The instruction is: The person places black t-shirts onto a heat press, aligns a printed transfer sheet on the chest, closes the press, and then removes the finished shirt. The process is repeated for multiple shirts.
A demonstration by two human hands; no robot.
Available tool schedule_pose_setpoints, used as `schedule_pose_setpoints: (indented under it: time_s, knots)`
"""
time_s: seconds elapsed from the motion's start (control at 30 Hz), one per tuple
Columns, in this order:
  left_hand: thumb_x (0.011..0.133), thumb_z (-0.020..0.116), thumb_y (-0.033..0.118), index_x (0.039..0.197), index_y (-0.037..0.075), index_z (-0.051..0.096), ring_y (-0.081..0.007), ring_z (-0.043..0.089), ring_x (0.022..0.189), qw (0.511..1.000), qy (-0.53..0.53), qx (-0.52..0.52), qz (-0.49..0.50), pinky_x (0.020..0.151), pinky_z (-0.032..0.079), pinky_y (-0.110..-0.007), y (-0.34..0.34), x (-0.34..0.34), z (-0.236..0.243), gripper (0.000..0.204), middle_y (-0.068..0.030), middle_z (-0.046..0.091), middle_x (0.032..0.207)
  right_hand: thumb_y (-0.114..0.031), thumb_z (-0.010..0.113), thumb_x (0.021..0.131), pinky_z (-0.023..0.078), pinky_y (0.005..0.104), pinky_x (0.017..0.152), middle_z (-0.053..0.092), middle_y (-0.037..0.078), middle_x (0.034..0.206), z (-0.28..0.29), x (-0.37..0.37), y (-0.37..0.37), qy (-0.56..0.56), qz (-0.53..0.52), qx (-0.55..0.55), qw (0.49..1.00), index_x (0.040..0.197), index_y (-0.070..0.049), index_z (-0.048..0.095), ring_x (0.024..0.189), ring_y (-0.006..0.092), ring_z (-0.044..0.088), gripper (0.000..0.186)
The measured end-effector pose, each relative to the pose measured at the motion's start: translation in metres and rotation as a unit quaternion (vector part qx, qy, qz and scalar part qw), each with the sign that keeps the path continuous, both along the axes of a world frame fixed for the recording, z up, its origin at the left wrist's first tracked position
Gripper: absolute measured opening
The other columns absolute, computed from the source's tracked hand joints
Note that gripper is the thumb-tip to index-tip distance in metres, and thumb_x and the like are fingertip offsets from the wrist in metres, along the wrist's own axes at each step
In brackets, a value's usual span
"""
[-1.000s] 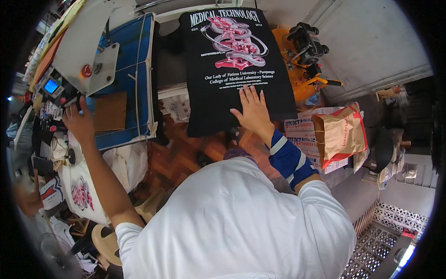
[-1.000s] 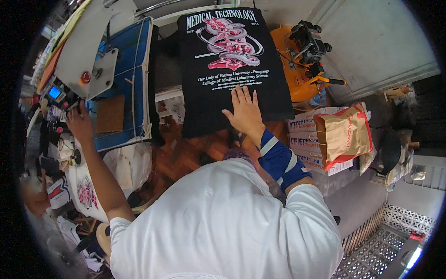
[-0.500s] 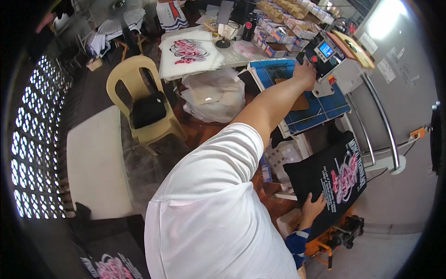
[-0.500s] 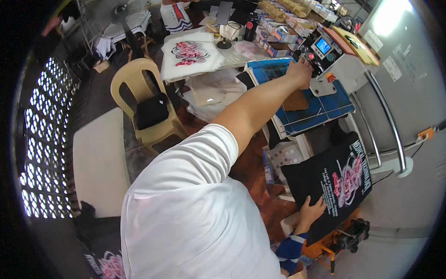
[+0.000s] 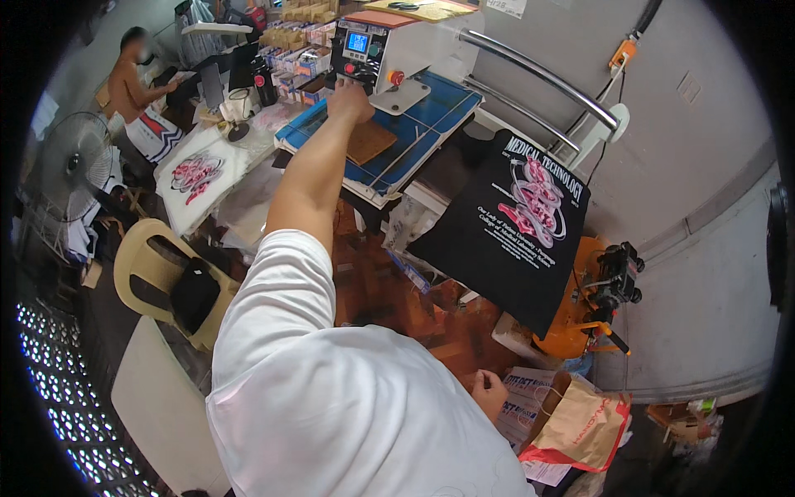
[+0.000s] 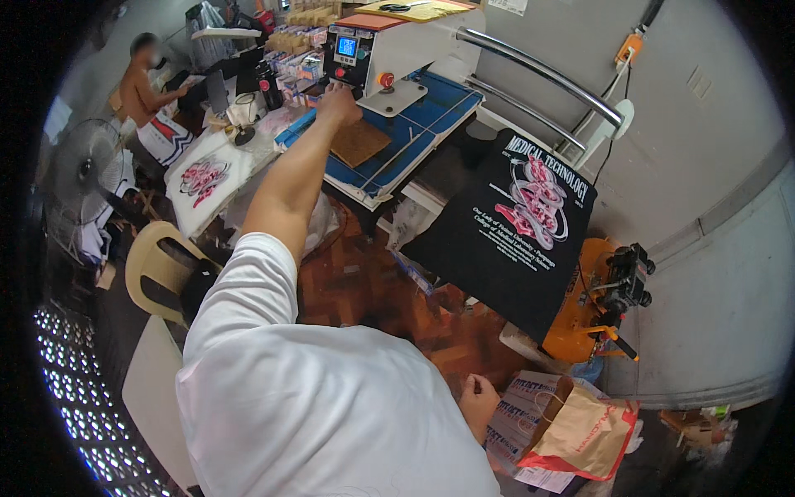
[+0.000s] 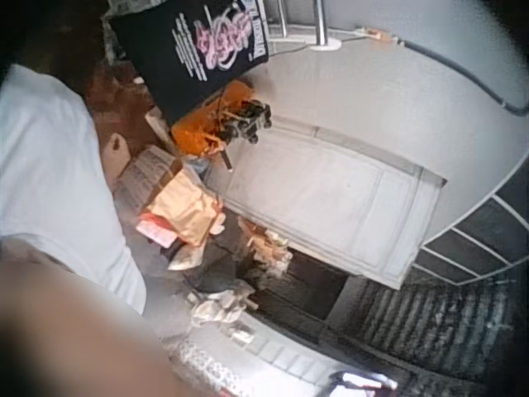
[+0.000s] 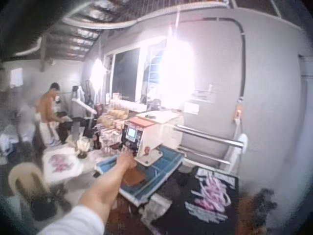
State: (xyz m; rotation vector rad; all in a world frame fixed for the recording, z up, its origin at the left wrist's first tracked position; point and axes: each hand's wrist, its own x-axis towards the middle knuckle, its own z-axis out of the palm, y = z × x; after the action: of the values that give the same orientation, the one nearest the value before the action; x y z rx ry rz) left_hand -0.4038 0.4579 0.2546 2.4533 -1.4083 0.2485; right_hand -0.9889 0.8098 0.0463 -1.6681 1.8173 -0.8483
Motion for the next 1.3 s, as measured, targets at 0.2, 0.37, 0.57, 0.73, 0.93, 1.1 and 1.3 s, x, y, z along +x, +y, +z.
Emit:
schedule_pose_setpoints:
  time_s: [0.2, 0.37, 0.57, 0.73, 0.93, 1.1, 1.3]
  knots:
    - [0.087, 0.064, 0.023, 0.142, -0.007, 0.054, -0.038, 0.037, 0.153, 0.995, 0.009, -0.092, -0.041, 0.119, 0.043, -0.049, 0.016, -0.055, -0.014, 0.064, -0.024, 0.049, 0.156, -0.014, 0.07, 0.098, 0.056, 0.0345, 0.081, 0.077, 0.015, 0.092, 0.048, 0.027, -0.089, -0.081, 0.033, 0.006, 0.996, 0.104, 0.004, 0.075, 0.086, 0.0222, 0.072, 0.02]
    - [0.083, 0.068, 0.014, 0.132, 0.002, 0.062, -0.042, 0.046, 0.142, 0.911, 0.06, -0.278, -0.297, 0.119, 0.04, -0.053, 0.067, -0.111, -0.037, 0.051, -0.0227, 0.053, 0.147, -0.009, 0.071, 0.097, 0.055, 0.0338, 0.083, 0.074, 0.014, 0.11, 0.147, 0.138, -0.203, -0.089, 0.172, -0.161, 0.968, 0.109, 0.002, 0.074, 0.096, 0.0225, 0.071, 0.016]
    - [0.087, 0.069, 0.008, 0.117, 0.006, 0.072, -0.0418, 0.058, 0.128, 0.885, 0.22, -0.321, -0.257, 0.11, 0.046, -0.049, 0.176, 0.014, -0.104, 0.03, -0.0215, 0.06, 0.135, -0.022, 0.073, 0.099, 0.035, 0.0431, 0.119, 0.049, 0.023, 0.155, 0.203, 0.263, -0.284, -0.002, 0.099, -0.326, 0.94, 0.151, 0.002, 0.046, 0.144, 0.0359, 0.046, 0.063]
    - [0.093, 0.066, 0.012, 0.112, 0.004, 0.073, -0.0396, 0.065, 0.115, 0.962, 0.237, -0.095, -0.094, 0.098, 0.052, -0.046, 0.296, 0.213, -0.241, 0.022, -0.0209, 0.065, 0.124, -0.046, 0.069, 0.101, 0.025, 0.0452, 0.126, 0.031, 0.029, 0.166, 0.205, 0.306, -0.344, -0.039, -0.13, -0.356, 0.925, 0.162, 0.007, 0.026, 0.153, 0.0379, 0.035, 0.092]
    - [0.093, 0.07, 0.015, 0.109, 0.0, 0.075, -0.037, 0.071, 0.099, 0.931, 0.346, 0.092, -0.069, 0.089, 0.056, -0.044, 0.371, 0.329, -0.292, 0.022, -0.0203, 0.073, 0.106, -0.072, 0.062, 0.092, 0.037, 0.05, 0.117, 0.045, 0.022, 0.16, 0.203, 0.26, -0.382, 0.02, -0.382, -0.349, 0.856, 0.162, -0.01, 0.036, 0.14, 0.0464, 0.05, 0.097]
    - [0.102, 0.067, 0.026, 0.121, -0.001, 0.072, -0.0282, 0.074, 0.098, 0.858, 0.504, 0.073, -0.063, 0.088, 0.057, -0.037, 0.319, 0.354, -0.337, 0.033, -0.015, 0.075, 0.11, -0.058, 0.056, 0.103, 0.041, 0.0455, 0.114, 0.059, 0.016, 0.152, 0.204, 0.216, -0.386, 0.067, -0.425, -0.341, 0.836, 0.158, -0.015, 0.046, 0.138, 0.0399, 0.055, 0.071]
    - [0.103, 0.061, 0.055, 0.152, 0.003, 0.044, -0.0364, 0.058, 0.128, 0.474, 0.871, -0.113, 0.072, 0.106, 0.048, -0.051, 0.189, 0.323, -0.308, 0.073, -0.0213, 0.056, 0.142, -0.059, 0.053, 0.103, 0.043, 0.0476, 0.112, 0.059, 0.018, 0.151, 0.197, 0.162, -0.385, 0.102, -0.441, -0.368, 0.812, 0.157, -0.015, 0.047, 0.136, 0.0418, 0.056, 0.07]
